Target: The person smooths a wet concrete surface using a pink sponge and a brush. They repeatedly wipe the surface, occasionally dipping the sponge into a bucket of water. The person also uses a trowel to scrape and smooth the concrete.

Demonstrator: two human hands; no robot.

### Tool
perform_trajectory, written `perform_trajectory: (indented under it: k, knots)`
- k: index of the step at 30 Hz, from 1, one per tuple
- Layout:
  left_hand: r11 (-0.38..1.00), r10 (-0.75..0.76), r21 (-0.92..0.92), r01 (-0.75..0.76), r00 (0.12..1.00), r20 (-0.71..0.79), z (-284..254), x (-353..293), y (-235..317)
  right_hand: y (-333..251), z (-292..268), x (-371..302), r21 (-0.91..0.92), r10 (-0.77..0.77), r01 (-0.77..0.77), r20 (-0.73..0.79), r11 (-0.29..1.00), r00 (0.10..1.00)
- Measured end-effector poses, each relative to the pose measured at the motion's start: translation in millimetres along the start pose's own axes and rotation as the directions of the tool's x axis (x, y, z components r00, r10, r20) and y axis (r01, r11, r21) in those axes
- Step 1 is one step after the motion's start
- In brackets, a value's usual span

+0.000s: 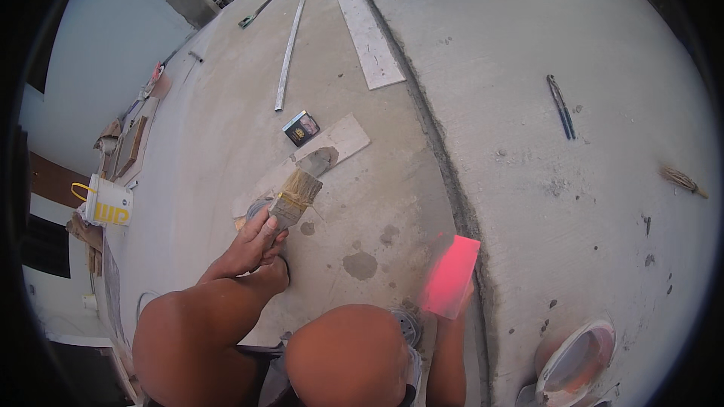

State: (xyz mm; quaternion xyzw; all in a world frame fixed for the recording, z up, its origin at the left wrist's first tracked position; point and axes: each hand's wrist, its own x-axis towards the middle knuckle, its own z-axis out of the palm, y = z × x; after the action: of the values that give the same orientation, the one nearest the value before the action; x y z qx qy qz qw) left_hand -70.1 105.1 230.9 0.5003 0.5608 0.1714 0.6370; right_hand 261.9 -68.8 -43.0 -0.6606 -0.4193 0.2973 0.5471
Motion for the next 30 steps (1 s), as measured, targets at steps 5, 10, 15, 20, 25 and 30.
perform_trajectory:
  k: [5,10,15,20,25,30]
  knots:
    - [0.998,0.061,-0.006,-0.060,0.993,0.102,-17,42,7,-26,15,41,0.471,0.249,-0.286,0.140,0.835,0.958]
    - [0.986,0.138,0.060,-0.157,0.961,0.242,-20,84,-4,-99,43,118,0.782,0.480,-0.584,0.435,0.217,0.762]
    - [0.512,0.638,0.399,-0.761,0.648,0.416,-20,139,-15,-157,86,187,0.543,0.477,-0.741,0.568,0.395,0.671]
    - [0.416,0.385,0.573,-0.706,0.707,0.593,-9,179,-11,-171,103,209,0.400,0.461,-0.741,0.597,0.539,0.657]
    - [0.460,0.406,0.572,-0.679,0.734,0.545,-31,221,-25,-166,104,204,0.569,0.433,-0.682,0.527,0.460,0.732]
    - [0.343,0.473,0.365,-0.866,0.495,0.729,-49,218,-55,-176,112,213,0.627,0.629,-0.654,0.316,0.423,0.710]
